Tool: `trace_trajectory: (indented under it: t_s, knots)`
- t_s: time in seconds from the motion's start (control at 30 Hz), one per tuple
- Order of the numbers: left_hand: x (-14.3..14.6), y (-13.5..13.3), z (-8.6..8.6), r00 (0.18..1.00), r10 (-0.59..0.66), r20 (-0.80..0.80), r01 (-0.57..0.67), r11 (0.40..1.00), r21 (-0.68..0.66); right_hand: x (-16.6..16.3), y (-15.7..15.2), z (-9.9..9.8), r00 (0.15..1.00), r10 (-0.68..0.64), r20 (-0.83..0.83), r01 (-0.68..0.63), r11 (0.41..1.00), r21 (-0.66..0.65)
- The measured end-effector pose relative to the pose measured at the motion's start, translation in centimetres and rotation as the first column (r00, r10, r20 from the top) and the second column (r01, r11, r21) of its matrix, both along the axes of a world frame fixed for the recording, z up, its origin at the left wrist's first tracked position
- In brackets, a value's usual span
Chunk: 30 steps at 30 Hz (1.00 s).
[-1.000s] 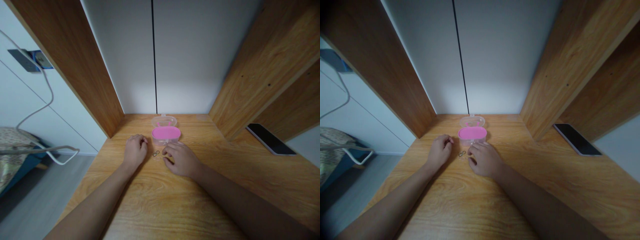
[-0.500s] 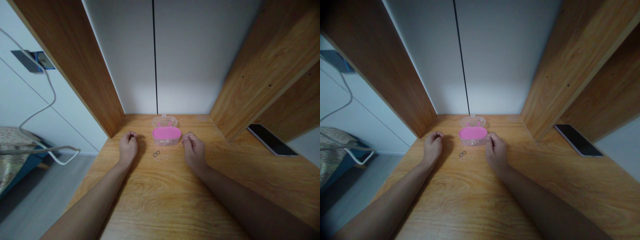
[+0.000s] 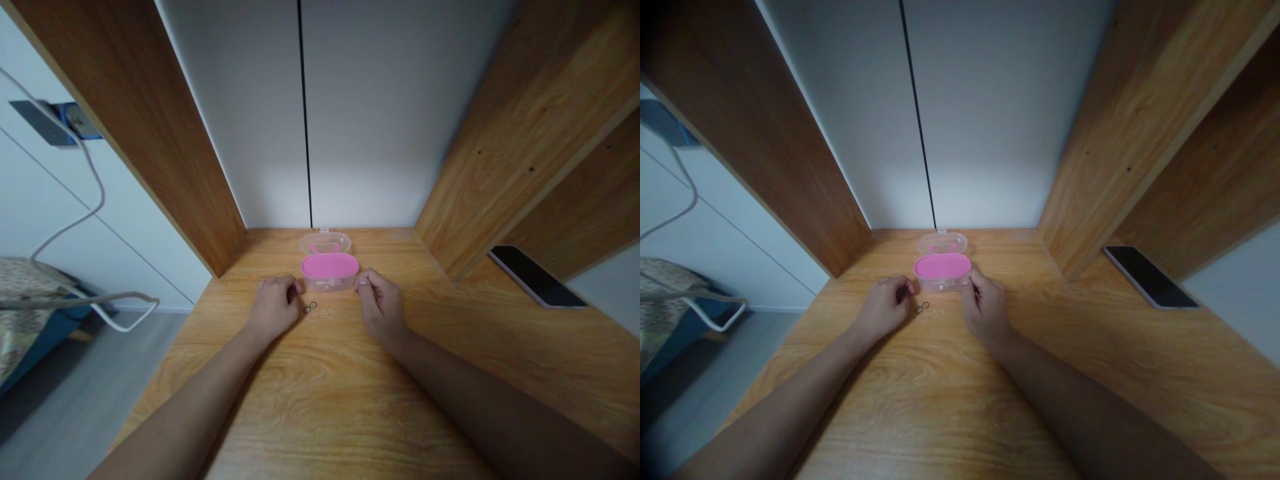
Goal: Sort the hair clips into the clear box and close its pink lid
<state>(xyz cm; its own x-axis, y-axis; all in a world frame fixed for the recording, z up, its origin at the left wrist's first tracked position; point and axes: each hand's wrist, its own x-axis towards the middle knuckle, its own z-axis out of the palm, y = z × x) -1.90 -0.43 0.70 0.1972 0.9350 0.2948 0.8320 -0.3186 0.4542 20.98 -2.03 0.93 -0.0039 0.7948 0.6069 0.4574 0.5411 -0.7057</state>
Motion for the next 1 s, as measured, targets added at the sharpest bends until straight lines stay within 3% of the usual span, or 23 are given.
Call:
trace_trajectory:
  t_s: [0.2, 0.43, 0.7, 1.0]
  knots:
    - [0.8, -0.7, 0.3, 0.964, -0.241, 0.110, 0.239, 0.971, 0.023, -0.3, -0.3, 0.4, 0.951, 0.125, 0.282, -0.128, 0.992, -0.007]
    - [0.6, -1.1, 0.4, 0.943, -0.279, 0.182, 0.268, 0.960, 0.086, -1.1, -0.7, 0.5, 0.757, 0.159, 0.634, -0.137, 0.987, -0.084]
    - [0.4, -0.8, 0.0, 0.933, -0.308, 0.185, 0.280, 0.947, 0.159, -1.0, -0.2, 0.5, 0.694, 0.276, 0.665, -0.250, 0.959, -0.136]
    - [0.4, -0.8, 0.0, 0.898, -0.382, 0.216, 0.340, 0.917, 0.208, -1.2, 0.0, 0.4, 0.649, 0.303, 0.698, -0.268, 0.950, -0.163]
